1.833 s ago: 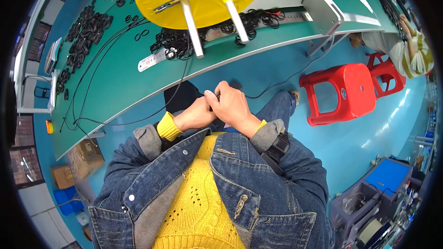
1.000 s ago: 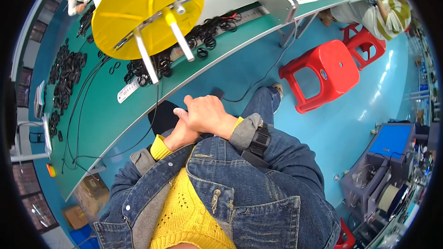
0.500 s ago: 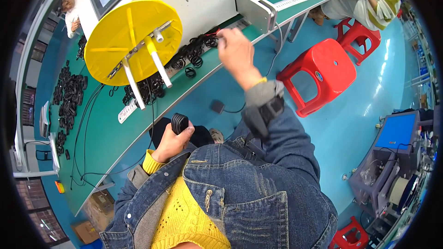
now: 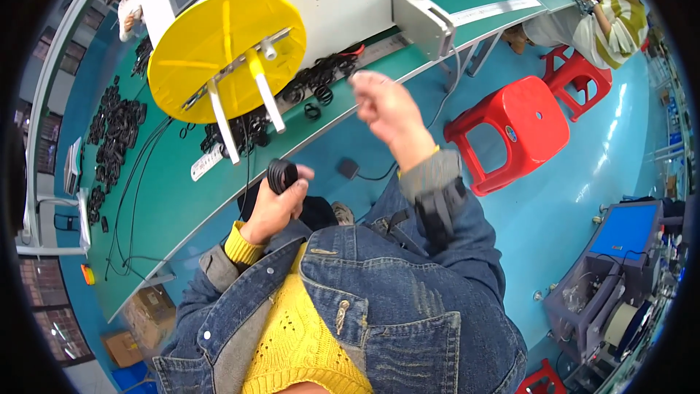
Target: The person picks up a cable, winds it around the rods of a machine, and removes the coiled cable. They then secure the coil with a tie and place it on the table.
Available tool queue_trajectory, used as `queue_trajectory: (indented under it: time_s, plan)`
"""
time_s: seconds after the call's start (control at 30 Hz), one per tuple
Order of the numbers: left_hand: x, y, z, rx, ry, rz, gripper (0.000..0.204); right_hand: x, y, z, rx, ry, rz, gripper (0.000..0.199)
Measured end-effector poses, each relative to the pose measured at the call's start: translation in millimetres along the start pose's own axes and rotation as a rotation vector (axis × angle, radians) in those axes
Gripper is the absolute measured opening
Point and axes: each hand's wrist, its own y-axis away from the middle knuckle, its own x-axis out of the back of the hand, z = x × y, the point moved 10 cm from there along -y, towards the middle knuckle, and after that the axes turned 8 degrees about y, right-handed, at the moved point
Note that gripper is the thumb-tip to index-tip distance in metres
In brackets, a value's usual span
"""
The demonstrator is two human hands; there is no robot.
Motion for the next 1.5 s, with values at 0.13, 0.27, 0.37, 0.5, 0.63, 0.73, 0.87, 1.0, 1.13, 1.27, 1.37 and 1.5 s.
queue_trajectory:
  time_s: [0.13,0.27,0.37,0.5,0.63,0.73,0.87,1.0,1.13,1.27,1.37,1.5]
  plan:
    - [16,1,-7,-0.028,0.201,0.042,0.012,-75,57,59,-0.203,0.085,-0.157,0.008]
    - [27,8,-1,-0.135,0.119,0.002,0.009,-95,79,106,-0.370,0.082,-0.148,0.009]
    - [51,17,-8,-0.110,0.083,0.072,0.008,-123,87,80,0.233,0.510,-0.288,0.010]
    - [64,19,-22,-0.078,0.174,0.042,0.011,-146,128,110,-0.060,0.445,-0.494,0.014]
    - [21,30,-31,0.146,0.111,-0.369,0.015,-109,117,120,-0.419,0.245,-0.334,0.021]
    - [12,36,-43,0.302,0.203,-0.457,0.012,-97,101,84,-0.289,0.565,-0.280,0.028]
    - [-6,41,-46,0.377,0.171,-0.522,0.011,-115,85,50,-0.035,0.992,-0.398,0.035]
    - [-13,38,-52,0.405,0.083,-0.515,0.011,-144,93,50,0.286,1.222,-0.623,0.041]
    - [-6,35,-55,0.370,0.012,-0.421,0.010,-137,95,69,0.332,1.226,-0.585,0.038]
    - [0,33,-47,0.384,0.275,-0.315,0.014,-80,101,130,-0.309,0.530,-0.421,0.030]
    - [-2,35,-53,0.470,0.447,-0.366,0.021,-70,102,134,-0.423,0.334,-0.292,0.025]
    - [-14,41,-75,0.631,0.548,-0.606,0.034,-94,88,85,0.014,0.870,-0.269,0.021]
